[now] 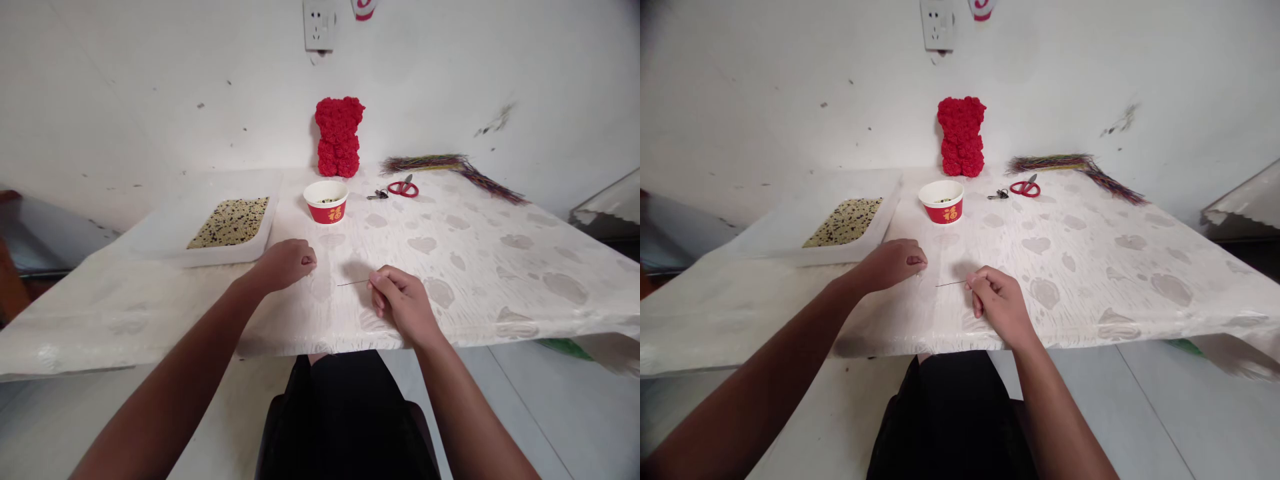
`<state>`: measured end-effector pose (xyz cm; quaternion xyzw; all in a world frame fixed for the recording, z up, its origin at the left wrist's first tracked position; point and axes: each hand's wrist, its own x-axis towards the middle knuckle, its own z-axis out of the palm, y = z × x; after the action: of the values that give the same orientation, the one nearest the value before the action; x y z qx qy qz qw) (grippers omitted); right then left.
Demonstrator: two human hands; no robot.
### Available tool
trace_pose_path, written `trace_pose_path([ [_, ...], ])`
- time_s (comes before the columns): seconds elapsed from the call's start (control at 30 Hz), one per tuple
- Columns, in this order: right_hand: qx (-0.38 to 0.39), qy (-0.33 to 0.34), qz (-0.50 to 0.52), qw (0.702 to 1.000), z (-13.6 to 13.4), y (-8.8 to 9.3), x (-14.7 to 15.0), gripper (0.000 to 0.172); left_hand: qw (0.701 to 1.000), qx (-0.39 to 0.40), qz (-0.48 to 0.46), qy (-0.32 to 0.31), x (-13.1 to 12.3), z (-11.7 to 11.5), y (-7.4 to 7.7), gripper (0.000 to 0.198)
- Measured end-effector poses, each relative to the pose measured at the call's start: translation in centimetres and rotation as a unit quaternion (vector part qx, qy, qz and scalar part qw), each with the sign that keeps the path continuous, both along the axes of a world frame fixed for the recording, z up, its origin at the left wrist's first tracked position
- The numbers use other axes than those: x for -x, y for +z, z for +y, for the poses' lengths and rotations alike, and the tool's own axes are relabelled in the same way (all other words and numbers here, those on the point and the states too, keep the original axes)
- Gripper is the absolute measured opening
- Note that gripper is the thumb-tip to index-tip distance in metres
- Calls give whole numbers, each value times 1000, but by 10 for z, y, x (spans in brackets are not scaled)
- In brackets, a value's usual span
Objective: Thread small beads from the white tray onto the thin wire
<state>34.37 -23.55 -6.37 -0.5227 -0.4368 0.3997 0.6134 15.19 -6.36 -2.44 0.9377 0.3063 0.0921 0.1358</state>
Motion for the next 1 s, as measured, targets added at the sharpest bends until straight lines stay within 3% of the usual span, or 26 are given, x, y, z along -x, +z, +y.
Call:
trace_pose_path([
  [0.2, 3, 3, 5, 1000, -2, 1, 0, 31, 997, -5, -66, 25, 6, -6, 2, 15],
  [0.43, 14, -21, -38, 999, 1, 2, 2, 33, 971, 99, -207, 66, 22, -40, -1, 10],
  [0.53, 17, -54, -35, 998, 0, 4, 9, 32, 936, 181, -293, 67, 29, -64, -7, 10],
  [0.63, 10, -80, -23, 996, -6, 7, 19, 31, 881, 271, -384, 53, 33, -82, -17, 7],
  [0.8, -32, -118, -39, 992, -13, 10, 38, 29, 791, 353, -497, 55, 29, -85, -32, 5],
  [0.9, -52, -128, -66, 988, -13, 7, 44, 28, 764, 371, -526, 58, 26, -83, -36, 3],
  [1.0, -74, -118, -84, 987, -12, 1, 47, 25, 757, 376, -532, 54, 23, -82, -37, 3],
])
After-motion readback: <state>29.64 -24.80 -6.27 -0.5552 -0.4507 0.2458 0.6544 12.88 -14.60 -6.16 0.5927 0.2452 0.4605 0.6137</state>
